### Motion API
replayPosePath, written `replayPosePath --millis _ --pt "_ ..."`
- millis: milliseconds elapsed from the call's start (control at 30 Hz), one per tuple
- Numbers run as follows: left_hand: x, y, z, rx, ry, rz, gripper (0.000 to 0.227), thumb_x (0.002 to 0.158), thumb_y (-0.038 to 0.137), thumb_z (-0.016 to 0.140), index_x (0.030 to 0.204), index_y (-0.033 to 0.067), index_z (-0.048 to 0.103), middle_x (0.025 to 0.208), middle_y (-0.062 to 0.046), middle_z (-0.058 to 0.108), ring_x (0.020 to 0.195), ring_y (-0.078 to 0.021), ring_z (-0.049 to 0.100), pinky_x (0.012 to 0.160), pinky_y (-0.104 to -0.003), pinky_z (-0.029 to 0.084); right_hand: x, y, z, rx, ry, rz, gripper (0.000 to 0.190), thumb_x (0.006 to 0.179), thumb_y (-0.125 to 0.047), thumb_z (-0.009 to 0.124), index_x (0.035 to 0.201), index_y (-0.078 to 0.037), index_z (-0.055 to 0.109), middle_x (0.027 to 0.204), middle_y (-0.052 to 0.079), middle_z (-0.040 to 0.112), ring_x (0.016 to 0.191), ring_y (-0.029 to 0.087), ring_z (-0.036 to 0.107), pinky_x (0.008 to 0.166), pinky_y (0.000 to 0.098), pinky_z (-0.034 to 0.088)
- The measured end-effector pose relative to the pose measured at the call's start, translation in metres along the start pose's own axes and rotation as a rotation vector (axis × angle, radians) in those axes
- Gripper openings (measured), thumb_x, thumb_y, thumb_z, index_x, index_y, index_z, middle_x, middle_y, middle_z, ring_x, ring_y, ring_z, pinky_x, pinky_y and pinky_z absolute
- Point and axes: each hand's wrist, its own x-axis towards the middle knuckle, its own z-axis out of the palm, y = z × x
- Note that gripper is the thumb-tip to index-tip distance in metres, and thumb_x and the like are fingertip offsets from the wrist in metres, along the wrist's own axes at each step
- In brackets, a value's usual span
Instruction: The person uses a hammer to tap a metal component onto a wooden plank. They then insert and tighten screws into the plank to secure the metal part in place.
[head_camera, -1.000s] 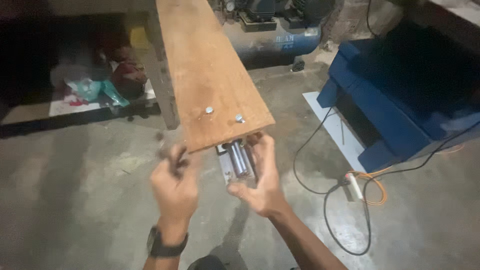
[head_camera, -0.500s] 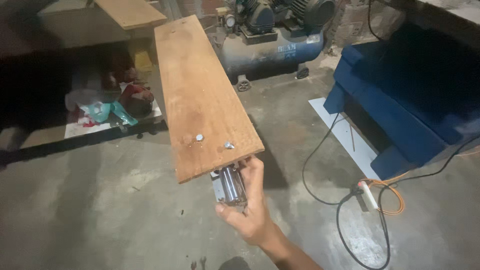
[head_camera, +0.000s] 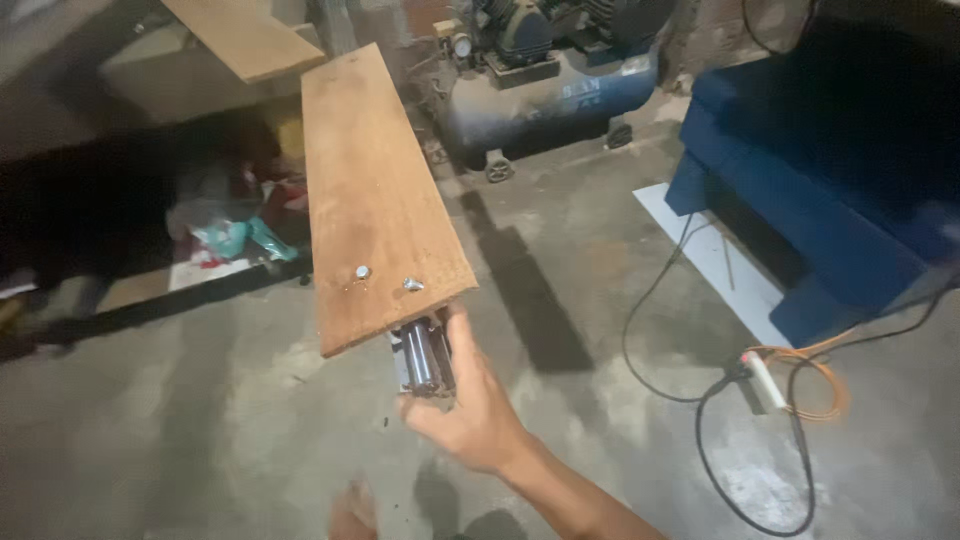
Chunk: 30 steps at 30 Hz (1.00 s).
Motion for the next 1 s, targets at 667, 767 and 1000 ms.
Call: replayPosePath --millis 667,767,1000 --pt "-0.138 0.455 -0.179 0.665 0.258 1.879 0.042 0.088 -0.006 0.066 0.129 0.0021 0.071 0.122 -0.012 0.077 0.112 -0.0242 0.074 0.098 -0.033 0.058 0.003 -0.003 -0.027 0.56 -0.346 -0.052 0.102 0.086 -0.064 0.049 0.167 -0.023 0.002 0.129 0.011 0.052 0.098 0.026 0.066 0.085 0.0363 0.055" --pt "-0.141 0.455 -0.181 0.715 0.181 1.818 0.035 0.093 0.003 0.069 0.127 -0.0024 0.069 0.119 -0.018 0.076 0.111 -0.0294 0.074 0.098 -0.038 0.058 0.006 0.011 -0.025 0.566 -0.349 -0.075 0.093 0.097 -0.042 0.051 0.166 -0.021 -0.007 0.135 0.017 0.052 0.093 0.03 0.072 0.083 0.0377 0.057" --pt "-0.142 0.454 -0.183 0.582 0.236 1.792 0.02 0.098 -0.006 0.069 0.113 0.0086 0.068 0.096 0.001 0.074 0.078 -0.0145 0.068 0.062 -0.025 0.049 0.014 0.014 -0.026 0.529 -0.318 -0.161 0.079 0.099 -0.037 0.052 0.162 -0.011 0.014 0.163 0.008 0.035 0.146 0.021 0.042 0.12 0.0379 0.038"
